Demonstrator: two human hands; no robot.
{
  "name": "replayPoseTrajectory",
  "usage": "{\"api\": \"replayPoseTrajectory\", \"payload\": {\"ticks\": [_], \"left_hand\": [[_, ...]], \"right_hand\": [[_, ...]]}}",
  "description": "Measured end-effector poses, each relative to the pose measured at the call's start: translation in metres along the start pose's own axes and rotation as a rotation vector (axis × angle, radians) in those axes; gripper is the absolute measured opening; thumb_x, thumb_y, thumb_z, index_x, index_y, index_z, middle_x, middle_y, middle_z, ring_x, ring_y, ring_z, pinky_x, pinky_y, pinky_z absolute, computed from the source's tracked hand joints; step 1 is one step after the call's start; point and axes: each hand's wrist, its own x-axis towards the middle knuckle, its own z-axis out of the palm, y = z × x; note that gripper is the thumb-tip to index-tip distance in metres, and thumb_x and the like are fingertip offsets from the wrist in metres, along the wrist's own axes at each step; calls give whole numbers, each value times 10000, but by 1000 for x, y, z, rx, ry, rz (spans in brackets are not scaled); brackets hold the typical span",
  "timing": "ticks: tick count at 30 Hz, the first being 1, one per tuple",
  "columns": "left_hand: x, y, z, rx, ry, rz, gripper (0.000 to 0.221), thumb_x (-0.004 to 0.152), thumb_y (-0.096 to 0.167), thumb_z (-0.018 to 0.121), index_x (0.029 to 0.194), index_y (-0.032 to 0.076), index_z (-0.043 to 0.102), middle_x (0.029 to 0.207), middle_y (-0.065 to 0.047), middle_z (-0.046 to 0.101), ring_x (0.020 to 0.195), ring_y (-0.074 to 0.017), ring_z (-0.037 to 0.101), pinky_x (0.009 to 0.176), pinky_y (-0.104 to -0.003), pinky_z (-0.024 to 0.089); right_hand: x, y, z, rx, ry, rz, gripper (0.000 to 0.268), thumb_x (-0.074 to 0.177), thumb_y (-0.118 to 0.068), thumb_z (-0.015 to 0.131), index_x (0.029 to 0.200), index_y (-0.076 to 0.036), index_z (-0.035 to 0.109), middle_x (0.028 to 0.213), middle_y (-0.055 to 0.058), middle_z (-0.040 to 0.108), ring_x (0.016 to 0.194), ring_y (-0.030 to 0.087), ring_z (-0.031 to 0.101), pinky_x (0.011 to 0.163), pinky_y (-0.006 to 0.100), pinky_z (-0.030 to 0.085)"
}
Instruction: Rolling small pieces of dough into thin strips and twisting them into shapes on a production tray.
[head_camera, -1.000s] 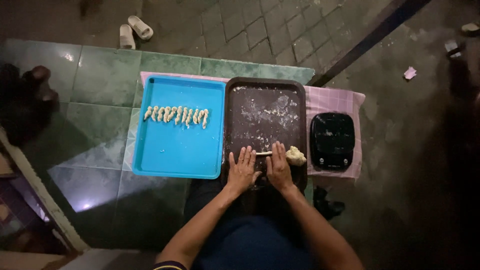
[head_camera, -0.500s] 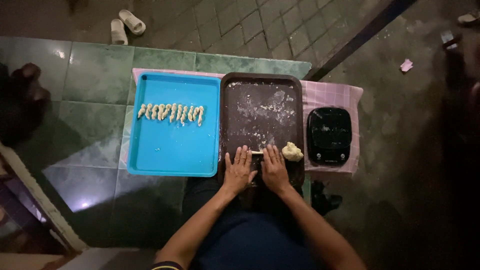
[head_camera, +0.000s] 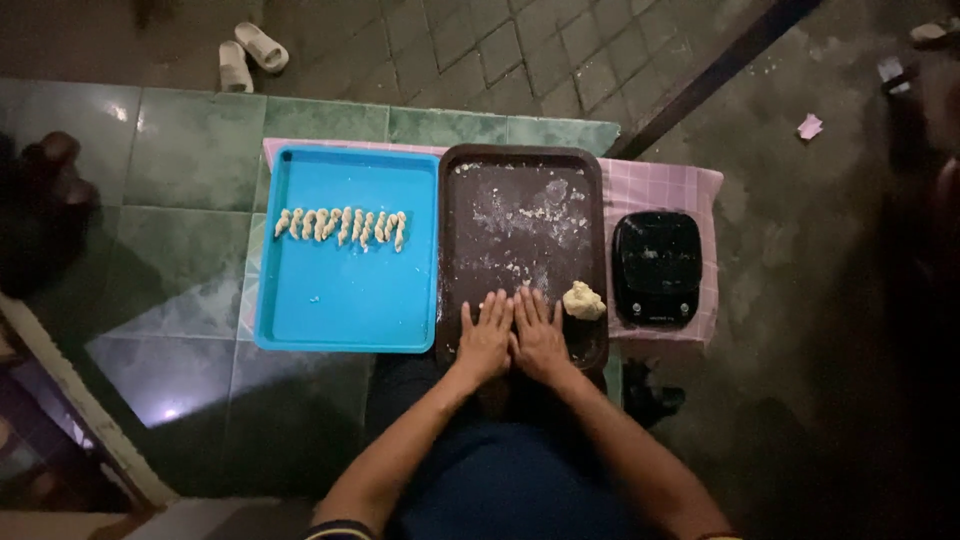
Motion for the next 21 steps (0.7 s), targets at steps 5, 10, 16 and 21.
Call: {"api": "replayPoseTrajectory", "payload": {"ticks": [5,10,16,21], "left_hand": [[4,0,-33,-21,-228,-64,1069,675,292,703,1627,84,265,1698,-178,216,1544,-366,242,1144,-769,178],[-8,4,-31,-75,-259,-85,1022,717,254,688,1623,72,252,1706,-177,185,1553,-375,202,1148,-769,158],[-5,0,-28,-12,-224,-75,1118,691,311,749,1632,58,199,1705,-194,165,1558,-373,182,1152,-774,148],[-8,-2,-30,-63,-203,-88,988,736,283,684,1614,74,281,1697,-166,223,1546,-352,230,1149,-765,149]], "right_hand": [[-2,1,0,-9,-14,19,817,907,-524,551,1578,-91,380,1637,172,362,1495,395,338,1093,691,331],[-13,-5,-6,2,-34,33,781,948,-555,509,1573,-102,388,1632,164,374,1498,385,340,1083,698,330],[-5,-5,-12,-12,-8,48,790,940,-547,520,1570,-89,392,1609,177,407,1479,392,372,1089,696,337],[-9,-7,-18,15,-39,44,795,973,-633,454,1559,-97,405,1607,163,412,1483,374,369,1105,703,288]]}}
